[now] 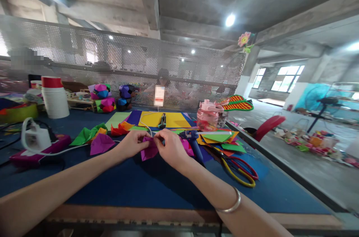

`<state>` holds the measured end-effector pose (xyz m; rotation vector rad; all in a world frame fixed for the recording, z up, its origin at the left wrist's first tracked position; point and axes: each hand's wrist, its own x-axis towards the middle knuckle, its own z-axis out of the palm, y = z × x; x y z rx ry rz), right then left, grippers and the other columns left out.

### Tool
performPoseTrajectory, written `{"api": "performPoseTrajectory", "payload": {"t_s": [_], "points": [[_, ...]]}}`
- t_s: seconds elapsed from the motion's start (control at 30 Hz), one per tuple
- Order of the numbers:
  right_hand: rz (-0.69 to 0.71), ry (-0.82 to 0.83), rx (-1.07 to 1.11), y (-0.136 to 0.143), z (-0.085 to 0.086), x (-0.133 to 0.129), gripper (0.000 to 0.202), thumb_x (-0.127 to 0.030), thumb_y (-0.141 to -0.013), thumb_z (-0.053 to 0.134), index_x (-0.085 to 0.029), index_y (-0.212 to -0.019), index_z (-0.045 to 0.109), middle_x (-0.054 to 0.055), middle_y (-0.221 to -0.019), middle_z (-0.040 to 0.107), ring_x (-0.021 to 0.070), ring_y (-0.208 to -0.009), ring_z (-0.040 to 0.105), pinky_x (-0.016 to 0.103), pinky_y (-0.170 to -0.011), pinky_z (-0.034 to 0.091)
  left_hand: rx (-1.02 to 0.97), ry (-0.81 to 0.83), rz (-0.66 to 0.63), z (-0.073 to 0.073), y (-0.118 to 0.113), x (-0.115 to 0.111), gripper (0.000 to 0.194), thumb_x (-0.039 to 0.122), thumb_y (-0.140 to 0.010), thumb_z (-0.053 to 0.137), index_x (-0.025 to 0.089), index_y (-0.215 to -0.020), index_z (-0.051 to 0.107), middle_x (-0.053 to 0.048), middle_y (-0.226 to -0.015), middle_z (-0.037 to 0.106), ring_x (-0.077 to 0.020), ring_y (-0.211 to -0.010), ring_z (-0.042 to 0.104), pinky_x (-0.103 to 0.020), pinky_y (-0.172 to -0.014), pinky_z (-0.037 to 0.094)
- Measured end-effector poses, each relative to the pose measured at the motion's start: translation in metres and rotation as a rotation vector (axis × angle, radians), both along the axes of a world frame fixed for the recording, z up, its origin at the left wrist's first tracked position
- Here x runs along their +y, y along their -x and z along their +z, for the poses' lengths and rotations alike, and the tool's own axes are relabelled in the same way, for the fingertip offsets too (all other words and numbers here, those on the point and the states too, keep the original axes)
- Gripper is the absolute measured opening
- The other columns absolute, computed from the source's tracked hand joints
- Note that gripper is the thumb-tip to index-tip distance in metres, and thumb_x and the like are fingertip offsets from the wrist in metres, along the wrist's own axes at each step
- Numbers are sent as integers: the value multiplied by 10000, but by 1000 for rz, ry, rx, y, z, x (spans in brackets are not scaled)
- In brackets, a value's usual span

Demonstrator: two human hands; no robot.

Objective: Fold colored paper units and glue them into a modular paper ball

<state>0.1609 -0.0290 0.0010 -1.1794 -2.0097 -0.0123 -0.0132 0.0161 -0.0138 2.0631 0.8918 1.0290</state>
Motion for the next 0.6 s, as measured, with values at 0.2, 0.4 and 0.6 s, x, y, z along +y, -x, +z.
{"api": "performPoseTrajectory", "payload": {"t_s": [0.2, 0.4, 0.6], "points": [[13, 225, 156, -1, 4, 4, 138, -208, -824, 590, -161, -751, 697, 38, -742, 715, 178, -717, 644, 266, -665, 461, 50, -25, 8, 0, 1, -3, 192, 241, -698, 571, 123, -785, 694, 21, -577, 549, -99, -509, 431, -211, -490, 310], [45, 192, 124, -10, 18, -4, 242, -251, -898, 496, -166, -1021, 688, 89, -1047, 721, 203, -963, 660, 300, -825, 484, -85, 162, -7, 3, 2, 2, 195, 270, -663, 624, 117, -771, 677, -9, -659, 632, -128, -587, 543, -228, -568, 397], [-190, 201, -24, -52, 31, -65, 386, -382, -973, 353, -195, -727, 585, 16, -707, 637, 155, -677, 585, 268, -675, 438, -136, 277, 33, 10, 7, 0, 174, 256, -666, 650, 121, -773, 674, 25, -596, 606, -104, -541, 525, -204, -518, 363]]}}
